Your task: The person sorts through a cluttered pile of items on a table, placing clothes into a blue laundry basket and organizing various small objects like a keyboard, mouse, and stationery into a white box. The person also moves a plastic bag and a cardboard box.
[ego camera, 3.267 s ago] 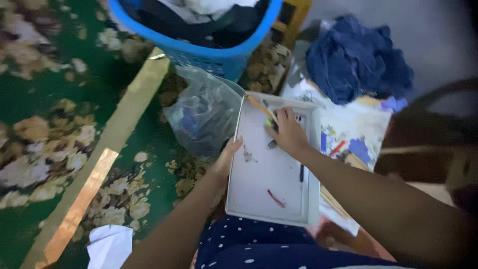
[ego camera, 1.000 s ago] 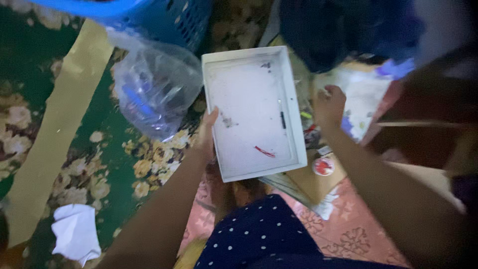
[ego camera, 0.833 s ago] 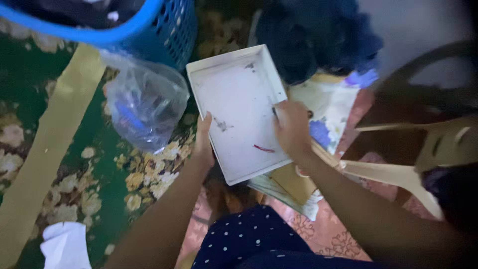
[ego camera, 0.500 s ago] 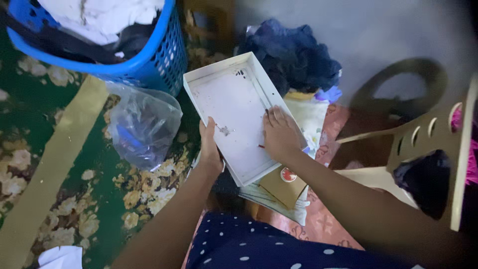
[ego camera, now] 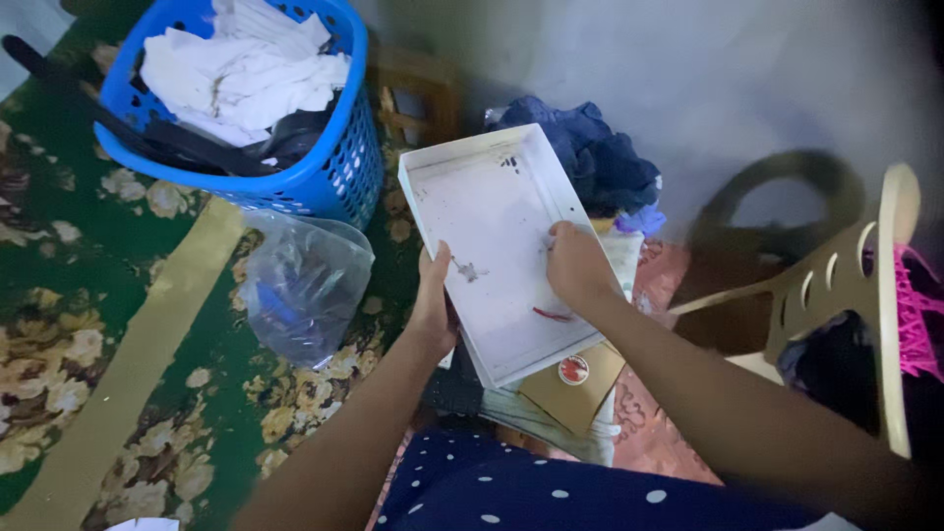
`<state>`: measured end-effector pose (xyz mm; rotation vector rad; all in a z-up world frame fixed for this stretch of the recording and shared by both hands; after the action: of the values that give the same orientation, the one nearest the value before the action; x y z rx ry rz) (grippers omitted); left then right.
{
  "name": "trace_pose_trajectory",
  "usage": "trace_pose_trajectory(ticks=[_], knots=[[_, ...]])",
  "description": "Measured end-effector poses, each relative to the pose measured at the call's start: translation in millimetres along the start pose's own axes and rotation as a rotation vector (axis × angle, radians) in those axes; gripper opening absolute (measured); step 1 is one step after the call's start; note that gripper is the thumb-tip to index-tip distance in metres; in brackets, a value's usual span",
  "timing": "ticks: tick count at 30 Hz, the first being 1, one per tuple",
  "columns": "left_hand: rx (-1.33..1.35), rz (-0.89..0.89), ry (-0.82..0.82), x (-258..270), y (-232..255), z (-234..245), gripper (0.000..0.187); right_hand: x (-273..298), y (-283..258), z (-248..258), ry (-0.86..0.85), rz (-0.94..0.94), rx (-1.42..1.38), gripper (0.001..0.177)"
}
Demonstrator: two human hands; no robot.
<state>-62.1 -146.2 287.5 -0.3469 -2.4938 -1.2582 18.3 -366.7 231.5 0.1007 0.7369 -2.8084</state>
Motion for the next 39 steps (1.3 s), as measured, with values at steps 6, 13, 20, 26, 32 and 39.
trace_pose_trajectory(ticks=[6, 13, 20, 26, 32, 39], knots=[[0.216, -0.001, -0.062, -8, -6, 17, 0.059, 6, -54, -15, 0.145, 0.389, -0.289, 0.015], [0.144, 0.017, -0.014, -5, -16, 19, 0.058, 17, -112, -7, -0.006, 0.356, -0.243, 0.029], [0.235, 0.107, -0.006, 3, -14, 28, 0.062, -6, -78, -8, -0.176, 0.334, -0.590, 0.014], [0.200, 0.004, -0.028, 1, -14, 31, 0.063, -23, -56, -12, -0.371, 0.086, -0.887, 0.026], [0.158, -0.006, -0.058, 12, -21, 19, 0.062, -3, -104, -1, -0.120, 0.171, -0.443, 0.032], [0.122, 0.048, 0.016, 25, -25, 14, 0.064, 34, -145, -2, -0.078, 0.291, -0.131, 0.019]])
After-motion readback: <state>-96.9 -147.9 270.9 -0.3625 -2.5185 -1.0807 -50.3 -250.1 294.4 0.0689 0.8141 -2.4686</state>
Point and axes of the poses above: each hand's wrist, its own x-axis away from the middle knuckle, its own z-axis out of the back of the hand, y = z × x, the point moved 1 cm from there along -x, towards the middle knuckle, and after that the axes turned 6 degrees about z, right-handed, at the moved point
